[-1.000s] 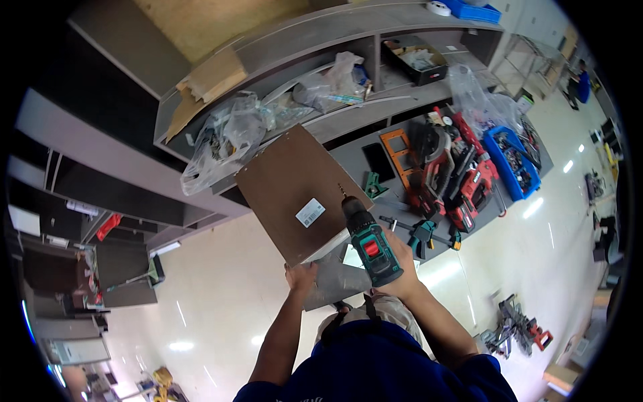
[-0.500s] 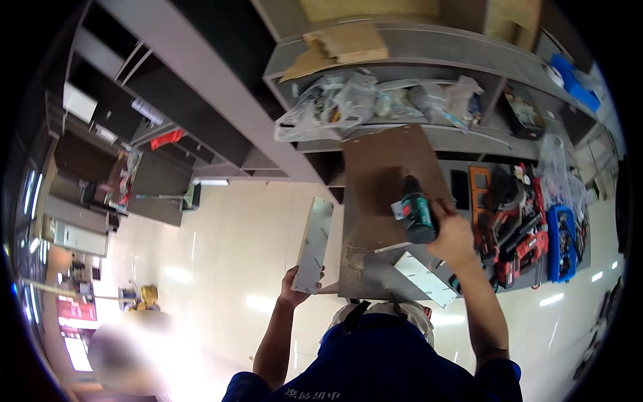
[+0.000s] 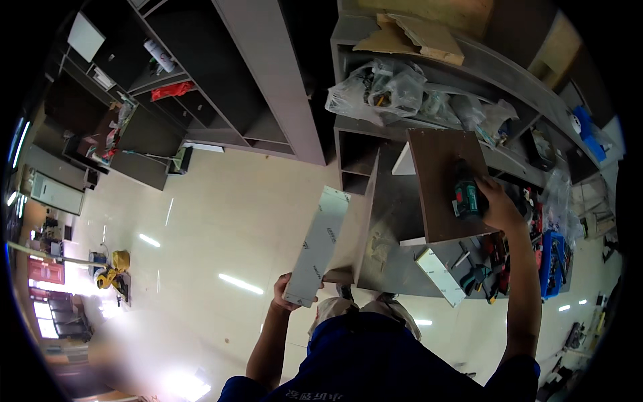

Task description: The person assembles a cabinet by drilling pilot holes and driving screws into wooden panels using a cordless drill. They then use a jigsaw to cut a rectangular opening in a panel, clamping it to a workbench for stability. The person handles multiple cabinet parts and tools throughout the process.

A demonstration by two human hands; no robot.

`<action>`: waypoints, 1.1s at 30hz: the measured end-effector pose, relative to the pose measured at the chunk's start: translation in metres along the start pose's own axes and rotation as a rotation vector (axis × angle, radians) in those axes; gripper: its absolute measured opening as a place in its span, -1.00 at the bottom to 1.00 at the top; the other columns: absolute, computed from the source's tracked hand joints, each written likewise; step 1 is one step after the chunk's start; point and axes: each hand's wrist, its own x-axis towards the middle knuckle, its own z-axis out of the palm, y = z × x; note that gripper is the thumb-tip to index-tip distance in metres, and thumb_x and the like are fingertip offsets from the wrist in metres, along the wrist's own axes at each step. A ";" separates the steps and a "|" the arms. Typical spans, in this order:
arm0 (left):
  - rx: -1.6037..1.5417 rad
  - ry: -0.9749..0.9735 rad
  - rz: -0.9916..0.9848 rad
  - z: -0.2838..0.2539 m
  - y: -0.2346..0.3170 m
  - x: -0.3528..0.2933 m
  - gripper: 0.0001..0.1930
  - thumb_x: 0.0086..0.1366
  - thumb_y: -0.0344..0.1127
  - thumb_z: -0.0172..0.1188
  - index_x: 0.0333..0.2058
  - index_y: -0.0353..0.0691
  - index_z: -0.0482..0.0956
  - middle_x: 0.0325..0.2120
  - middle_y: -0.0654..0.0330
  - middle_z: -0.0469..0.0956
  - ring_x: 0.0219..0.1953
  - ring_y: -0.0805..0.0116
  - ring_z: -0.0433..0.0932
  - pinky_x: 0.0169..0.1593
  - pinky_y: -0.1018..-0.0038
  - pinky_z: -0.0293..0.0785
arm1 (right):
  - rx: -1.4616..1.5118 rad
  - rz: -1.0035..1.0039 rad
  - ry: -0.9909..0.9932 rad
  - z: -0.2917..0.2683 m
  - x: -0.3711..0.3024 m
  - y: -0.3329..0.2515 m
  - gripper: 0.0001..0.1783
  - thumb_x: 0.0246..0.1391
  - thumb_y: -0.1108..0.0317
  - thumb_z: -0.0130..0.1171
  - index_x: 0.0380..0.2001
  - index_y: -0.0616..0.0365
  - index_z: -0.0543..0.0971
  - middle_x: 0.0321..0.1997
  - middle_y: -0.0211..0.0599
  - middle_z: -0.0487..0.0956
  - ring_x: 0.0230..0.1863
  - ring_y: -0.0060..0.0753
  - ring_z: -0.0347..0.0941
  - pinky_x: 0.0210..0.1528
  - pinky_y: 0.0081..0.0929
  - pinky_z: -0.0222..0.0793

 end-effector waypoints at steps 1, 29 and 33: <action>0.048 -0.022 -0.012 -0.015 0.009 -0.011 -0.17 0.30 0.04 0.14 0.36 -0.41 0.12 0.20 -0.34 0.25 0.22 -0.20 0.37 -0.05 -0.11 0.65 | 0.032 0.001 -0.044 0.007 0.006 0.011 -0.02 -0.27 0.51 0.42 0.35 0.12 0.33 0.35 0.06 0.35 0.32 0.13 0.34 0.34 -0.20 0.31; 0.410 0.128 -0.803 -0.088 -0.102 0.041 -0.37 0.37 0.11 -0.04 0.18 -0.31 0.47 0.04 0.02 0.57 0.03 0.17 0.58 0.04 0.24 0.54 | 0.261 0.704 0.028 0.314 -0.264 0.004 0.13 -0.15 0.09 0.46 0.44 0.05 0.09 0.51 0.13 0.08 0.53 0.22 -0.07 0.50 0.09 -0.08; 0.481 0.119 -0.807 -0.090 -0.137 0.048 -0.37 0.34 0.12 0.00 0.18 -0.27 0.47 0.06 0.00 0.55 0.02 0.09 0.57 0.02 0.14 0.54 | 0.273 0.446 -0.043 0.308 -0.238 0.037 -0.04 -0.09 0.17 0.39 0.39 0.06 0.22 0.51 0.13 0.08 0.54 0.17 -0.05 0.51 0.06 -0.07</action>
